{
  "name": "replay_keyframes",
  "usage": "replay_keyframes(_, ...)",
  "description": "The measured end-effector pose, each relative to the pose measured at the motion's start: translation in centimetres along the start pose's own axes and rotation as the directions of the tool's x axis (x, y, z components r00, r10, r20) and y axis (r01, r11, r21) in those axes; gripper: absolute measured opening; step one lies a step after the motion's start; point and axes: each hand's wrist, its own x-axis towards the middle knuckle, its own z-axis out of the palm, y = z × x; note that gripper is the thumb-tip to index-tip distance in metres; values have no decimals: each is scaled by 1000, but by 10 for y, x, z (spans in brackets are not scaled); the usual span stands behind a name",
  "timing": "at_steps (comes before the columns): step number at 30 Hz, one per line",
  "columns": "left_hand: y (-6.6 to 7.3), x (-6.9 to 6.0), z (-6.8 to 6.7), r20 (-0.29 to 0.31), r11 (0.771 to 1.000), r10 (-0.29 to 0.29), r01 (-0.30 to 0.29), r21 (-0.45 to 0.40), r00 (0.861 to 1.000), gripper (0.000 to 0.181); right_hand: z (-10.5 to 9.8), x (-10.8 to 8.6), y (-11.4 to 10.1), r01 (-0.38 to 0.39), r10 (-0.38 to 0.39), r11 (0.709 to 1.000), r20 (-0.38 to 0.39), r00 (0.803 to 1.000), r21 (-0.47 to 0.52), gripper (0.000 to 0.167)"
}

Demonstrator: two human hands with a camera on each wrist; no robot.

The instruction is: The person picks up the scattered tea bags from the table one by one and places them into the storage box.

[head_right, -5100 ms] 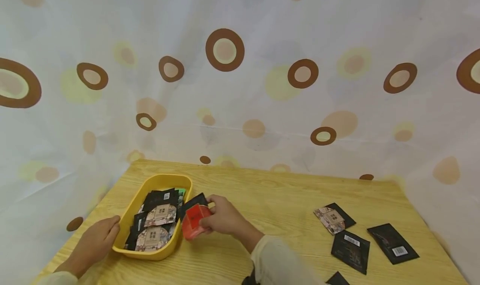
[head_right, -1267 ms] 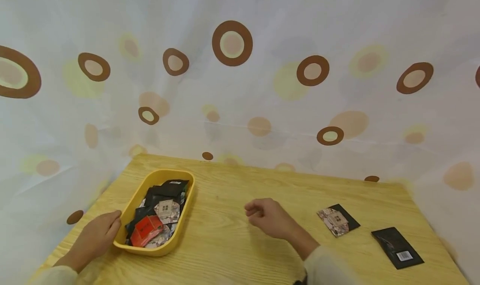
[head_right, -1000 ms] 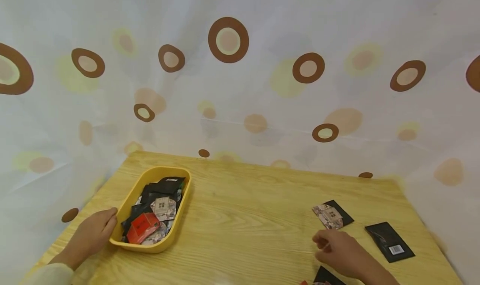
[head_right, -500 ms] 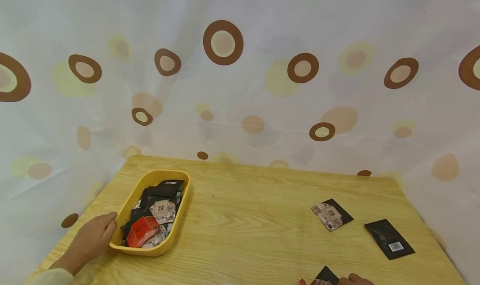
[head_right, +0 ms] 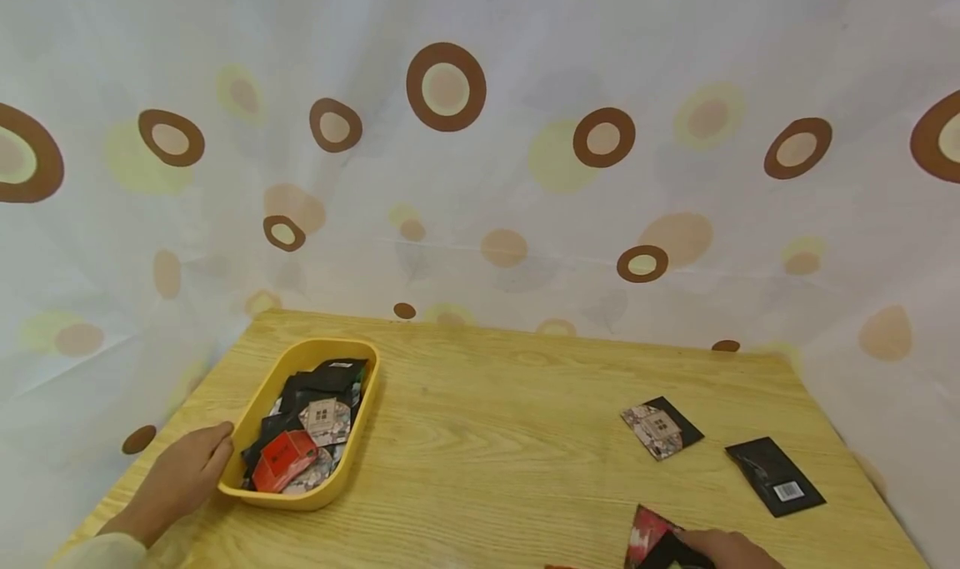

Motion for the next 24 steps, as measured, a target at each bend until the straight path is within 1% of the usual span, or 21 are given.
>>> replay_keyframes(1,0,0,0,-1,1000,-2,2,-1,1000,31,-8,1,-8,61,-63,996,31,998,63,30)
replay_keyframes(2,0,0,0,-4,1000,-2,2,-1,1000,32,-12,0,-21,103,-109,986,40,993,131,27)
replay_keyframes(3,0,0,0,-5,1000,-3,3,-1,1000,32,-16,0,-38,118,-128,976,42,991,185,26)
replay_keyframes(4,0,0,1,-7,1000,-4,4,0,1000,32,-19,1,-58,133,-144,967,33,989,218,25)
replay_keyframes(5,-1,0,1,-8,1000,-4,4,-2,1000,32,-20,1,-80,144,-151,964,13,988,225,24)
replay_keyframes(6,-1,0,1,-8,1000,-4,4,-5,1000,32,-20,3,-101,141,-139,966,-25,990,218,24)
replay_keyframes(8,-1,1,1,-9,1000,-4,4,-7,1000,32,-19,13,-134,124,-106,967,-90,990,221,26)
replay_keyframes(9,0,1,1,-10,1000,-4,4,-6,1000,32,-18,19,-147,135,-112,960,-108,988,246,26)
replay_keyframes(12,1,2,0,-13,1000,0,0,0,1000,31,-14,43,-177,152,-104,937,-164,981,313,24)
replay_keyframes(15,2,3,0,-14,1000,4,-4,4,1000,31,-9,71,-205,168,-104,904,-179,978,394,18)
replay_keyframes(18,1,4,0,-6,1000,-3,3,5,1000,31,-1,101,-234,192,-118,875,-189,975,444,15)
replay_keyframes(22,-1,3,1,9,1000,-20,20,3,1000,31,16,138,-271,213,-129,852,-204,970,477,8)
replay_keyframes(24,-1,3,2,13,1000,-27,27,0,1000,30,28,155,-290,213,-124,847,-208,970,487,7)
